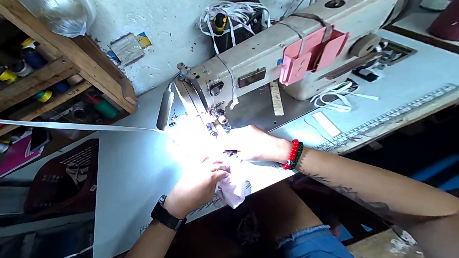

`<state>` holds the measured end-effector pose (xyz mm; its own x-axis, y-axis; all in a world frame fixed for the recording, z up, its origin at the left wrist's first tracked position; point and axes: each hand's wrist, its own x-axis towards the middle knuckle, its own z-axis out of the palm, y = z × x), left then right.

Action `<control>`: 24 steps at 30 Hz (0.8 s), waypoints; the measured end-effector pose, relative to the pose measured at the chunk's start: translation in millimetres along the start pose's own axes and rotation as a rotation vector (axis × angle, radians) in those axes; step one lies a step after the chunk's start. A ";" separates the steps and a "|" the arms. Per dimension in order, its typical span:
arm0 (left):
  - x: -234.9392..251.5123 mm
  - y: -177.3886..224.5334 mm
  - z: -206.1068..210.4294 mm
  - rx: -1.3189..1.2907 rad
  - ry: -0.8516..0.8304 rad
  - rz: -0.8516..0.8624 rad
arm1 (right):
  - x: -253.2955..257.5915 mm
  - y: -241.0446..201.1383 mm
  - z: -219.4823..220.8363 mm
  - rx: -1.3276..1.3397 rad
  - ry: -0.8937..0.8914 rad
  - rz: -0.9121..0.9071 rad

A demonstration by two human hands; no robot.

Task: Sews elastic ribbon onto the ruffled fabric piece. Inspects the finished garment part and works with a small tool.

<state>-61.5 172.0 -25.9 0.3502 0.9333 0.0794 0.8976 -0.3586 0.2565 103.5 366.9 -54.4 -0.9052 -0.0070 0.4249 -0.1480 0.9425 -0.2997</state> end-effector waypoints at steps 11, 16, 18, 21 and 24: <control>2.8 -0.1 3.9 0.068 0.033 -0.011 | 1.0 -0.9 0.3 -0.040 0.018 0.006; 4.4 0.2 3.0 0.076 0.000 -0.055 | 0.9 -2.0 -0.9 -0.045 0.001 0.009; 5.7 0.1 2.8 0.066 0.007 -0.050 | 0.2 -0.8 -0.3 -0.030 0.010 -0.003; 6.6 0.3 3.2 0.045 0.024 -0.041 | 0.5 -2.1 -3.1 -0.020 -0.010 0.009; 7.6 0.8 5.3 0.051 0.041 -0.037 | 1.4 -1.0 -2.0 -0.069 -0.026 0.018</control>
<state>-56.7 178.7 -30.2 0.3059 0.9456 0.1108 0.9227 -0.3231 0.2103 103.1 366.6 -51.8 -0.9177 0.0024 0.3974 -0.1047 0.9632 -0.2475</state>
